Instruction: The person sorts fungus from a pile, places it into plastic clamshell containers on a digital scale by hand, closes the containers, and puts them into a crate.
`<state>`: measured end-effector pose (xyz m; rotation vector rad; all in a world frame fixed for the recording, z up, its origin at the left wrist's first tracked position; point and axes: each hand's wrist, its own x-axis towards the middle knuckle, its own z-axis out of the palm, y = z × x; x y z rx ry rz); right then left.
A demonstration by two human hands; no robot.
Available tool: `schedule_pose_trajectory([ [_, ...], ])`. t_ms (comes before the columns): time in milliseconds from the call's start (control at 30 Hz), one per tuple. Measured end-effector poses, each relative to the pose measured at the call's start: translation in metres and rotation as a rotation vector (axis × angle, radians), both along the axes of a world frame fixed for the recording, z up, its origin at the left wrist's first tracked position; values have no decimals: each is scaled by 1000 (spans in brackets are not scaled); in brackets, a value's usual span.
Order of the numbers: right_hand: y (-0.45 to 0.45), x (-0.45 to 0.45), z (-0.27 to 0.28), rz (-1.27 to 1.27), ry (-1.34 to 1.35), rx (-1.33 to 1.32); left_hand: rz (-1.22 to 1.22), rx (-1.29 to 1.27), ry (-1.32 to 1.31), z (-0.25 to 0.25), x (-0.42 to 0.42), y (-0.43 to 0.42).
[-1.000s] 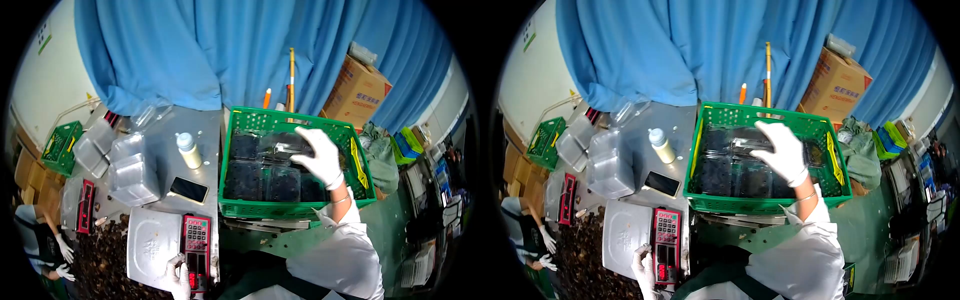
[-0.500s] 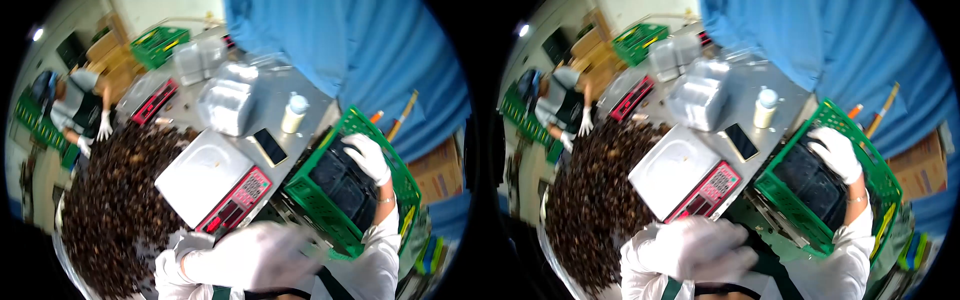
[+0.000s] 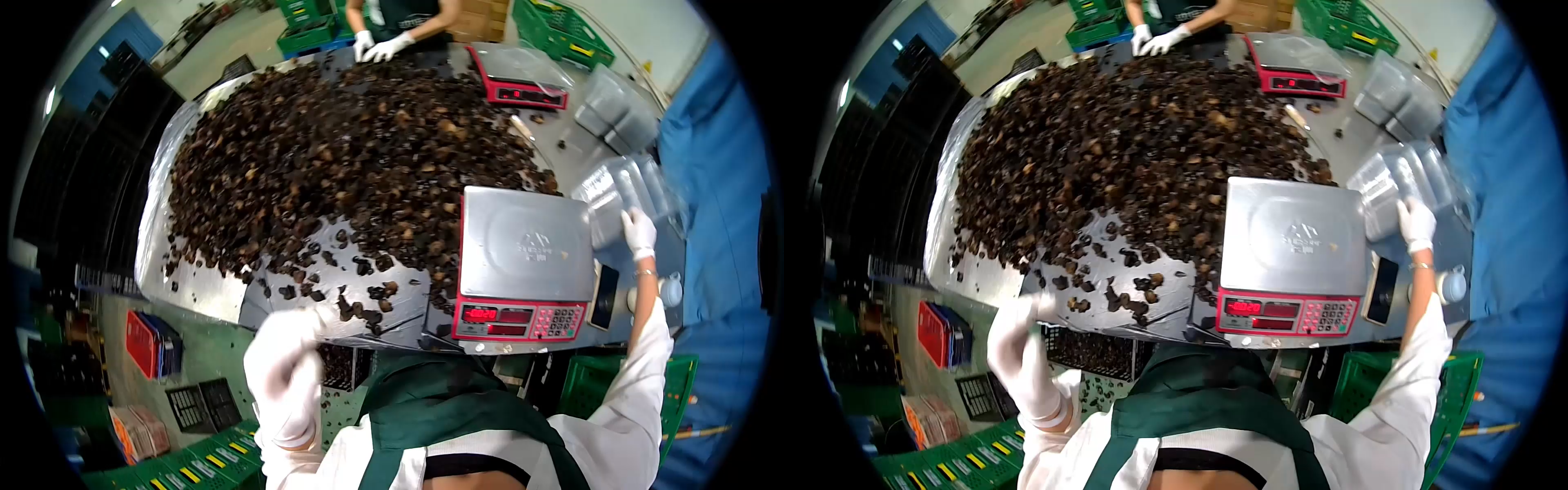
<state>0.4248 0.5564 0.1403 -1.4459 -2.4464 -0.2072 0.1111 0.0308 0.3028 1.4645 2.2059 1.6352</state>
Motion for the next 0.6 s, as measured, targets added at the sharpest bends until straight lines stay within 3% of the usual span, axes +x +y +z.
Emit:
schedule_pose_trajectory([
  [100,1,-4,7,-62,63,-27,426,-87,-380,-74,-51,-49],
  [167,14,3,13,-78,91,-68,567,-151,-438,-127,-70,-83],
  [267,38,32,21,-26,633,-35,679,-378,-239,-214,-88,-136],
  [300,15,27,50,-38,807,-27,679,-405,-176,-242,-93,-149],
  [367,-65,-8,102,26,881,-134,659,-523,-251,-248,-91,-148],
  [433,-117,-25,107,214,828,-239,618,-524,13,-260,-90,-137],
  [500,-177,-49,98,257,517,-237,557,-521,-4,-256,-87,-114],
  [567,-217,-66,74,535,152,-23,424,-472,-25,-258,-87,-93],
  [600,-231,-68,63,547,53,-141,344,-468,-67,-263,-87,-84],
])
